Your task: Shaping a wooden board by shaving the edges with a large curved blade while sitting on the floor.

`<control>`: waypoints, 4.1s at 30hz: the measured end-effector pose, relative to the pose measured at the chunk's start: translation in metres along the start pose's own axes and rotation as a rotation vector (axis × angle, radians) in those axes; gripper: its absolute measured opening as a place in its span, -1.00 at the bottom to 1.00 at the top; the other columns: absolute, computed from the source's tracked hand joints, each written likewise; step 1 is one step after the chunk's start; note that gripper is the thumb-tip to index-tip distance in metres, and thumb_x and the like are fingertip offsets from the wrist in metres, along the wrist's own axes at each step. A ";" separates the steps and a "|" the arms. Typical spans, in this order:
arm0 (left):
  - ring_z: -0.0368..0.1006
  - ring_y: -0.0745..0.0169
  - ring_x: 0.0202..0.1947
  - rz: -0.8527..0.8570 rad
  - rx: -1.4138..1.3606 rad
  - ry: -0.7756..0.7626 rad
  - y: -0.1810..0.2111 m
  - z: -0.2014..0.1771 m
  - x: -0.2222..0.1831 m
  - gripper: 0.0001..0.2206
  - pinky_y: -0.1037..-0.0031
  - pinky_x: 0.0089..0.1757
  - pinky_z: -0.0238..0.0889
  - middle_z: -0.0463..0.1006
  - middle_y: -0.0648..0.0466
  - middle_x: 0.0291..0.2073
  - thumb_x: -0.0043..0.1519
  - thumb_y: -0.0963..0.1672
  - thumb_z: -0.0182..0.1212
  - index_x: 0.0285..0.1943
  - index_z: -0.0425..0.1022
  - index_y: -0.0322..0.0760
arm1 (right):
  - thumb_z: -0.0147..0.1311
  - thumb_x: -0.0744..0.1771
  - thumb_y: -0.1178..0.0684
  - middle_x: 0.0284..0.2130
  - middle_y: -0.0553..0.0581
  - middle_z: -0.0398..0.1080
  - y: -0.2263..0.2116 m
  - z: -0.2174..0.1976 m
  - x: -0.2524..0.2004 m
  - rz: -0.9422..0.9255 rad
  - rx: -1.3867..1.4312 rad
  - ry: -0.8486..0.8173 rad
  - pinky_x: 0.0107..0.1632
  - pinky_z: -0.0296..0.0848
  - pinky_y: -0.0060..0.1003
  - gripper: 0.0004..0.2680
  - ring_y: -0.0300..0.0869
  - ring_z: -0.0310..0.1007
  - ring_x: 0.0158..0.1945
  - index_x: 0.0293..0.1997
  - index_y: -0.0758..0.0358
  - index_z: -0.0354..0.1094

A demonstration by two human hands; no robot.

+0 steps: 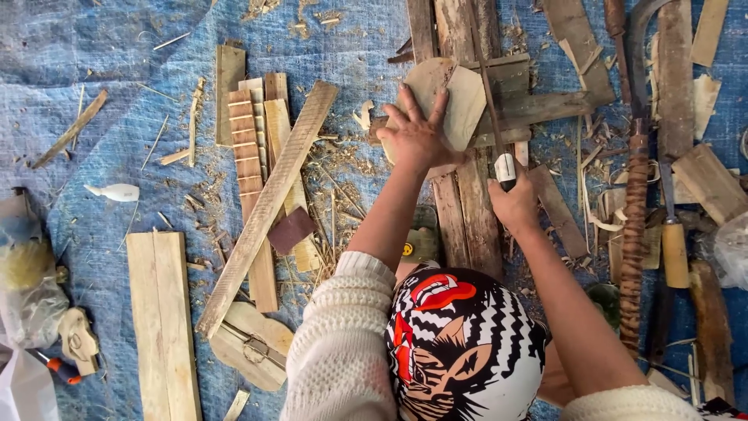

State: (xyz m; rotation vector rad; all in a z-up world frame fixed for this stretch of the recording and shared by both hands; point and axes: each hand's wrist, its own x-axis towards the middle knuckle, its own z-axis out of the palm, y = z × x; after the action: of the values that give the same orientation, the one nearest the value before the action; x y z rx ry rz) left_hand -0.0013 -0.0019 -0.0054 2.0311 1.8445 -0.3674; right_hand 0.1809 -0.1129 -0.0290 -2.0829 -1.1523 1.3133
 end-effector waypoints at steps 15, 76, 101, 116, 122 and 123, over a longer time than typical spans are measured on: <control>-0.41 -0.86 0.44 -0.039 0.026 -0.088 0.003 -0.002 0.009 0.21 -0.48 0.03 0.06 -0.57 -0.43 0.52 -0.12 0.41 0.40 0.65 -0.31 0.34 | 0.16 0.31 0.16 -0.20 0.31 0.50 0.064 0.017 0.038 -0.269 -0.105 0.205 -0.19 0.48 -0.15 -0.67 0.03 0.50 -0.25 0.21 0.42 0.32; -0.40 -0.94 0.40 -0.032 -0.001 -0.040 0.003 0.000 0.007 0.18 -0.50 0.02 0.04 -0.56 -0.45 0.52 -0.10 0.42 0.37 0.65 -0.27 0.36 | 0.20 0.29 0.37 -0.37 0.27 0.45 0.140 -0.051 -0.044 -0.530 -0.594 0.557 -0.51 0.34 -0.09 -0.53 0.02 0.40 -0.49 0.39 0.33 0.26; -0.16 -0.25 0.54 -0.027 -0.401 0.601 -0.043 0.080 -0.016 0.12 -0.17 0.14 -0.11 -0.39 -0.34 0.57 -0.02 0.17 0.66 0.63 -0.16 0.18 | 0.22 0.37 0.29 -0.15 0.38 0.29 0.279 -0.148 -0.030 -0.249 -0.538 0.884 -0.06 0.35 0.02 -0.79 0.20 0.31 -0.14 0.02 0.50 0.22; 0.60 0.12 -0.23 0.224 -1.351 0.431 -0.056 0.192 -0.152 -0.73 0.42 -0.24 0.56 0.60 -0.25 -0.12 0.29 -0.20 0.18 0.14 0.40 -0.48 | 0.29 0.32 0.08 -0.25 0.32 0.49 0.292 -0.140 -0.027 -0.040 -0.633 0.636 -0.23 0.45 0.02 -0.68 0.17 0.50 -0.29 0.14 0.38 0.34; 0.55 0.03 -0.06 0.126 -1.442 0.165 -0.049 0.168 -0.155 -0.62 0.30 -0.08 0.49 0.56 -0.25 0.01 0.26 -0.09 0.18 0.20 0.40 -0.44 | 0.27 0.40 0.08 -0.36 0.17 0.50 0.248 -0.159 -0.037 -0.137 -0.593 0.722 -0.34 0.39 -0.10 -0.83 0.06 0.42 -0.45 0.05 0.32 0.49; 0.54 0.02 -0.04 0.108 -1.459 0.117 -0.046 0.164 -0.158 -0.60 0.28 -0.05 0.48 0.55 -0.25 0.03 0.26 -0.08 0.18 0.21 0.40 -0.43 | 0.32 0.43 0.08 -0.46 0.11 0.44 0.241 -0.161 -0.037 -0.186 -0.585 0.736 -0.41 0.33 -0.16 -0.86 -0.03 0.33 -0.54 -0.05 0.34 0.47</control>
State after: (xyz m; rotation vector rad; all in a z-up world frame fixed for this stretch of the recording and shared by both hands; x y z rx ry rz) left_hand -0.0548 -0.2115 -0.0886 1.0504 1.2742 0.9004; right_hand 0.4167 -0.2676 -0.1045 -2.4343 -1.4058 0.0524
